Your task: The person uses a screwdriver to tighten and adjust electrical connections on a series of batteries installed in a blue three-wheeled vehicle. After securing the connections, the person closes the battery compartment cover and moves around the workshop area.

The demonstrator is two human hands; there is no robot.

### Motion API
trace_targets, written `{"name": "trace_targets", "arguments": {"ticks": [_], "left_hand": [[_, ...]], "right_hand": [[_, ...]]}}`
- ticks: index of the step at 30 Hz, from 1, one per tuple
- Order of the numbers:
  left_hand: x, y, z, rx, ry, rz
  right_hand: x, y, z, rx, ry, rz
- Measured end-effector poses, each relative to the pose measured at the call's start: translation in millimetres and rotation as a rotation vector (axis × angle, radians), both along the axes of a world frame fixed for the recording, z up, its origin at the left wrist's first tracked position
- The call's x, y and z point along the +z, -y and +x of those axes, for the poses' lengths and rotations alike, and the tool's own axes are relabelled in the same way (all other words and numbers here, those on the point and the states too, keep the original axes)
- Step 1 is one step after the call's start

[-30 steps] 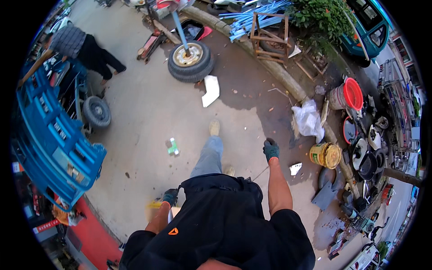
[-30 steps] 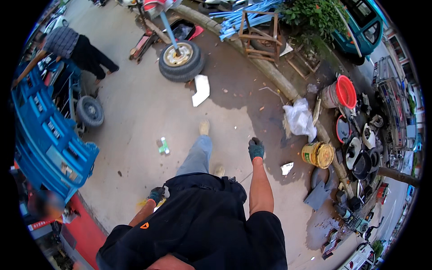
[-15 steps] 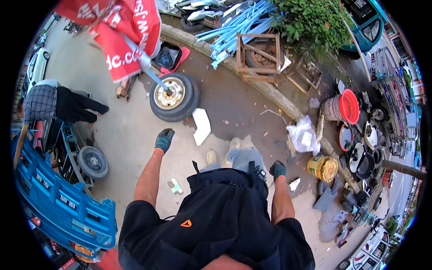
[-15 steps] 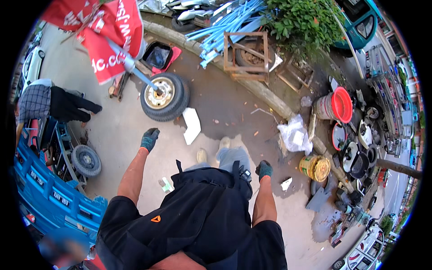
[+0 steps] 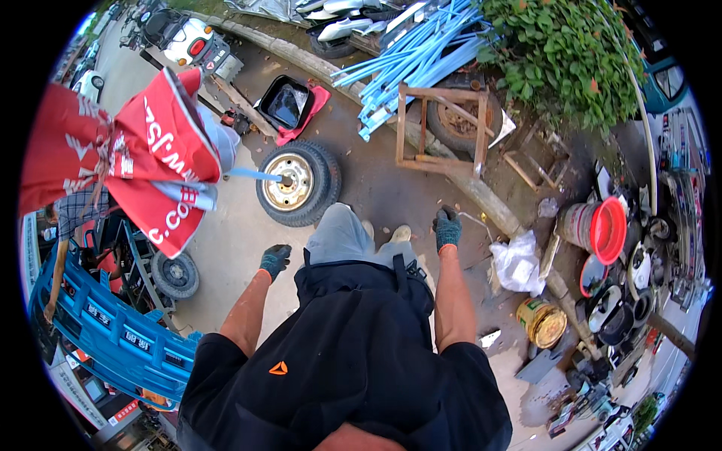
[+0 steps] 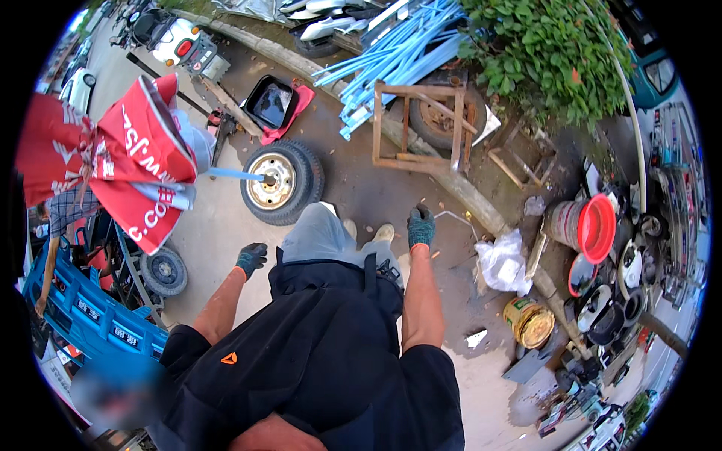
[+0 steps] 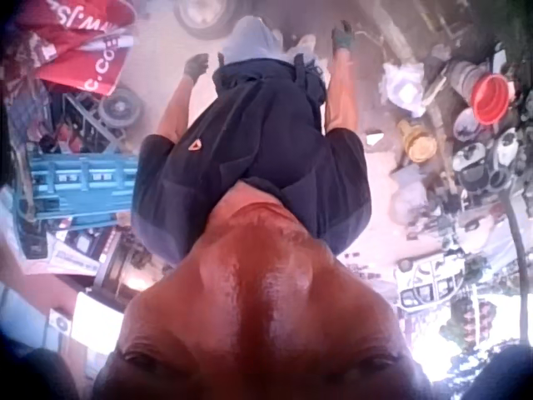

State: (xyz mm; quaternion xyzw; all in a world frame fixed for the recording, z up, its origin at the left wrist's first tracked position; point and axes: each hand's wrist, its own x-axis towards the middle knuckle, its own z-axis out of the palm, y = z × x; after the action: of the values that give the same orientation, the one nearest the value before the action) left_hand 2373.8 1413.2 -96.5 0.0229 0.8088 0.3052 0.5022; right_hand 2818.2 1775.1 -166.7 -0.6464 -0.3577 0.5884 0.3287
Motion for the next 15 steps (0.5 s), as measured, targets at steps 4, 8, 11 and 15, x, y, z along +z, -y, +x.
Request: {"name": "trace_targets", "arguments": {"ticks": [4, 8, 11, 15], "left_hand": [[-9, -96, -50, 0.02, -0.065, -0.017], [-55, -207, -107, -0.115, -0.01, 0.067], [-89, -317, -147, -0.091, 0.209, 0.111], [-159, -458, -180, -0.379, 0.06, 0.089]], "right_hand": [[28, -79, -43, 0.052, 0.053, 0.138], [42, -138, -83, 0.009, 0.019, 0.122], [57, -162, -126, 0.066, 0.095, 0.113], [28, -152, -186, 0.2, 0.173, 0.114]]}}
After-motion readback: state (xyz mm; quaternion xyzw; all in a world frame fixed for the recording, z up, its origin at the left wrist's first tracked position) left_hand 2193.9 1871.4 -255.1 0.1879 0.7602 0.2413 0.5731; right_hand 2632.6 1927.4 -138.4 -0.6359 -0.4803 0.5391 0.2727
